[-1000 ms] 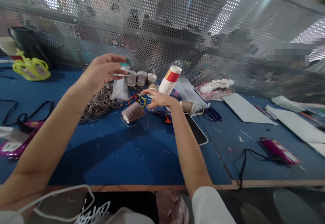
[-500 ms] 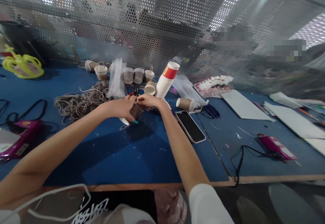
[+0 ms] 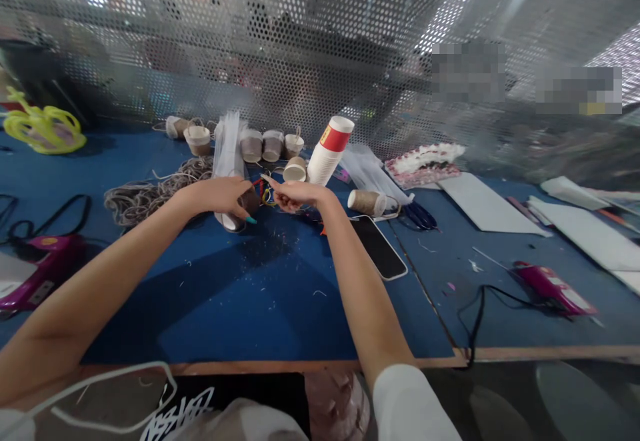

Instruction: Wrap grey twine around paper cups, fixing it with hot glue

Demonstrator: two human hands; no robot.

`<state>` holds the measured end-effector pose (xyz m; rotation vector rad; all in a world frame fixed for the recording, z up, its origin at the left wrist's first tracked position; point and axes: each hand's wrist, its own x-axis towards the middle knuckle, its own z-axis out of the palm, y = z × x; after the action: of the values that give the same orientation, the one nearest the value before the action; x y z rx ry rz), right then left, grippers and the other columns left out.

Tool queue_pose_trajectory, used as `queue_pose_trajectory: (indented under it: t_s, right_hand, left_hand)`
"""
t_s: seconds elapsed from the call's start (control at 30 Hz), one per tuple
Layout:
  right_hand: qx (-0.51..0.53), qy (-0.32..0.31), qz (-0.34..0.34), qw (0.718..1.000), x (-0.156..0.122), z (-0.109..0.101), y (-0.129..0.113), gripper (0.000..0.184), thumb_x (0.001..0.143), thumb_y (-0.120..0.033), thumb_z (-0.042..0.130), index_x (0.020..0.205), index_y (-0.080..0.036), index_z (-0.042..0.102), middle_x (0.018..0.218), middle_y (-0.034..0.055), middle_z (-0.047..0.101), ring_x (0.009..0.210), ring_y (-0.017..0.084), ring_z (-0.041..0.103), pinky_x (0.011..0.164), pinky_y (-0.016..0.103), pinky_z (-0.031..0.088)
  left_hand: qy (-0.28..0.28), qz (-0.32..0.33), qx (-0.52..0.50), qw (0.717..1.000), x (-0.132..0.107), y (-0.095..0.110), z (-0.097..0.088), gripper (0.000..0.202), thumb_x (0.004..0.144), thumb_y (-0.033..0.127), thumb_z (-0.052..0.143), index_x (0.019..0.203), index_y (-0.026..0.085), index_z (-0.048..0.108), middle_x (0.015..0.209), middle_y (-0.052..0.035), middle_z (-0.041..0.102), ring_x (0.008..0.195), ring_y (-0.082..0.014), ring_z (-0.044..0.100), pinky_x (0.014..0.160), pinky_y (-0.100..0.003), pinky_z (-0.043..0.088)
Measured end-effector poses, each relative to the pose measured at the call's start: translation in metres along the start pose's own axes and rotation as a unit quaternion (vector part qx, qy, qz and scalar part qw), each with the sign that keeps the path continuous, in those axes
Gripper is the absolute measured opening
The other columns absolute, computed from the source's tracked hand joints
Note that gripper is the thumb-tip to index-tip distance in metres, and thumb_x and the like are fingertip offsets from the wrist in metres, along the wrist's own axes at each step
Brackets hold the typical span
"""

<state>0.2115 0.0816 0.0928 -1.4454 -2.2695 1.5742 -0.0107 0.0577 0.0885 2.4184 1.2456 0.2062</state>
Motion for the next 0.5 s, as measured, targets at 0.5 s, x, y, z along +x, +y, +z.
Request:
queue_pose_trajectory:
  t_s: [0.5]
  right_hand:
    - [0.234,0.363,-0.282,0.857,-0.003,0.000,-0.028,0.034,0.092,-0.039,0.061,0.071,-0.023,0.041,0.071,-0.0036,0.059,0.065,0.009,0.062,0.061,0.022,0.049]
  left_hand:
    - [0.010,-0.052,-0.015,0.998,-0.001,0.026,-0.015,0.069,0.079,0.038,0.061,0.144,0.019,0.049,0.129,-0.0103,0.069,0.109,-0.0264,0.068,0.091,-0.033,0.049]
